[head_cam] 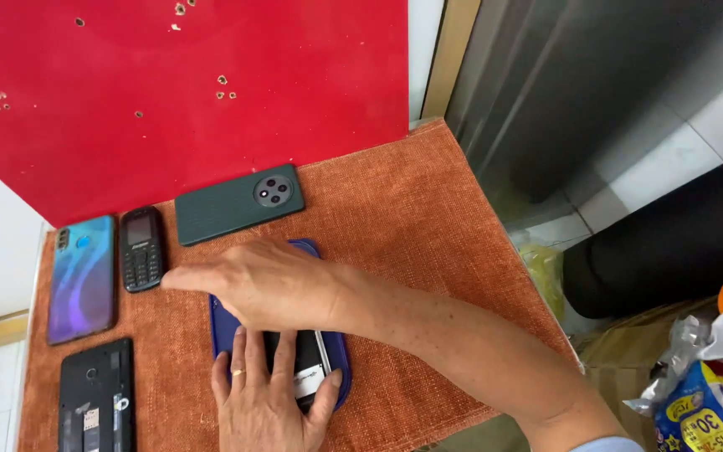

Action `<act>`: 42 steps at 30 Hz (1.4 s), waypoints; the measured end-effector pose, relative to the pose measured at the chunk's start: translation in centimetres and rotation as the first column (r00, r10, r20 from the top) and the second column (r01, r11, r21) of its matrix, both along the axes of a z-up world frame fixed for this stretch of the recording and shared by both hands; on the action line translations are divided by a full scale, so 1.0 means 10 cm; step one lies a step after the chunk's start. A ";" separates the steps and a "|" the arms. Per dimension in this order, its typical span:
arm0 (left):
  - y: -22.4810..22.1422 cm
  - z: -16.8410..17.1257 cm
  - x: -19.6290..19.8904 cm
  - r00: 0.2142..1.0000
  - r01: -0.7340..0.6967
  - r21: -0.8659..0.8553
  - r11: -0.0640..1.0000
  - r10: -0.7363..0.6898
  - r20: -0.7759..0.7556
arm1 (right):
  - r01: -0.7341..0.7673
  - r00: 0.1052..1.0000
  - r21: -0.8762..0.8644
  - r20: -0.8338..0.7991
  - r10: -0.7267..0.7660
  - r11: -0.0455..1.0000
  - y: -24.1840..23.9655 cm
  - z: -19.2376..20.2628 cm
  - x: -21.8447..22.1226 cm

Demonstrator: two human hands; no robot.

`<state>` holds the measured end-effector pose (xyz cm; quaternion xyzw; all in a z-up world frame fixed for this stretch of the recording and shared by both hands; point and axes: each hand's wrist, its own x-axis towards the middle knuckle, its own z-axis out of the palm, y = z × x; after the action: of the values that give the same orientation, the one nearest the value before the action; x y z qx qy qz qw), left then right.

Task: Disassembling a mobile phone by removing internal screws with a precision screwdriver and inspecting internal components.

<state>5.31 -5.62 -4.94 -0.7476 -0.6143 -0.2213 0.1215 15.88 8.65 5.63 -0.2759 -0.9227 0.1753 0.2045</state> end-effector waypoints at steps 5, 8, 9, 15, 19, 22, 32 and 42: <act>0.01 0.17 0.03 0.999 0.030 -0.062 0.998 -0.029 0.025 | 0.043 0.992 0.027 -0.120 -0.039 0.999 0.05 -0.05 -0.01; -0.01 0.27 0.01 0.998 0.044 -0.162 0.986 -0.036 0.053 | -0.059 0.995 -0.143 -0.085 0.047 0.988 0.01 -0.01 0.00; -0.02 0.30 0.02 0.993 0.083 -0.183 0.980 -0.067 0.094 | -0.067 0.995 -0.127 -0.083 0.057 0.990 0.00 -0.03 0.00; -0.06 0.41 0.03 0.987 0.097 -0.162 0.982 -0.074 0.143 | -0.054 0.982 -0.004 -0.183 0.052 0.999 0.01 0.05 0.04; -0.06 0.43 0.02 0.989 0.097 -0.204 0.974 -0.070 0.132 | -0.031 0.998 -0.068 -0.060 0.027 0.997 -0.04 0.11 0.01; -0.06 0.43 0.02 0.988 0.097 -0.228 0.969 -0.066 0.142 | 0.093 0.983 0.338 -0.183 -0.031 0.937 0.00 0.04 0.02; -0.06 0.44 0.03 0.987 0.097 -0.206 0.974 -0.068 0.145 | 0.002 0.998 0.165 -0.060 0.008 0.986 -0.06 0.13 0.01; -0.06 0.46 0.03 0.983 0.090 -0.249 0.964 -0.046 0.178 | -0.036 0.996 -0.073 -0.083 0.030 0.997 -0.04 0.13 0.00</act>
<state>5.66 -6.25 -0.29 -0.7561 -0.6196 -0.2072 -0.0367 15.86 8.28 6.97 -0.2605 -0.9109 0.2240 0.2287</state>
